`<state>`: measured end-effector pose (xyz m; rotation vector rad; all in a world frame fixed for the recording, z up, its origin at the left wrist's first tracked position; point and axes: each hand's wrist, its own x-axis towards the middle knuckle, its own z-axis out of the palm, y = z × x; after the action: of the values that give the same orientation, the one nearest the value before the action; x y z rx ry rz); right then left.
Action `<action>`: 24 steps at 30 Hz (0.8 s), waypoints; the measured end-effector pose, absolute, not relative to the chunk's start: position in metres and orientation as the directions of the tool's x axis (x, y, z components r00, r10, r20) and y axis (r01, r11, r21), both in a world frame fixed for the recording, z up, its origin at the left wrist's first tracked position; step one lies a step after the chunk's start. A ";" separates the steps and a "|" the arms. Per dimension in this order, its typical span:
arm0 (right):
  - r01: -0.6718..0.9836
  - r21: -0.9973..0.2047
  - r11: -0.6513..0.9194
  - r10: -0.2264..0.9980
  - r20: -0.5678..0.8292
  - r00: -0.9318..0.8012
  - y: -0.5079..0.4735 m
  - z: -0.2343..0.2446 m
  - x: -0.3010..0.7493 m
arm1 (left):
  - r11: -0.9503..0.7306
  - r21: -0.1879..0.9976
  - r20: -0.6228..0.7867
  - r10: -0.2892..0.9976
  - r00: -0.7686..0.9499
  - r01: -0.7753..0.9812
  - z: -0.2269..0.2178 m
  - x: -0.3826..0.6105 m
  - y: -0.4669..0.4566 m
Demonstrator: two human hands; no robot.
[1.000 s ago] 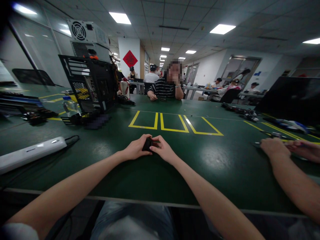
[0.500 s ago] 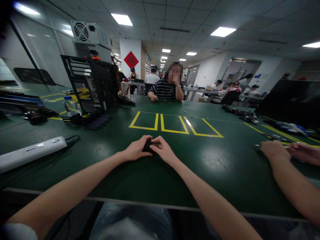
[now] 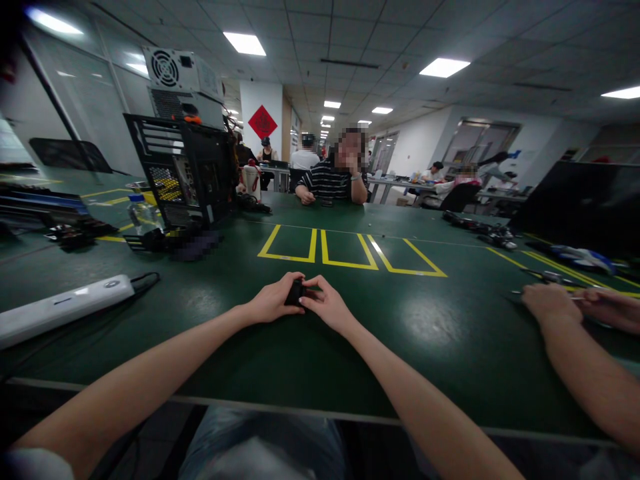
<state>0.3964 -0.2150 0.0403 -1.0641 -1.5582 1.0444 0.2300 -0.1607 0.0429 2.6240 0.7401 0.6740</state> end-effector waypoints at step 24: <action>0.193 -0.944 0.267 0.956 0.235 -0.176 -0.216 0.043 0.396 | -0.803 0.440 0.340 0.562 0.754 0.401 0.044 0.230 -0.162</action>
<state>0.3965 -0.2163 0.0433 -1.0906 -1.5903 1.0116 0.2297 -0.1617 0.0442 2.6110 0.7422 0.6640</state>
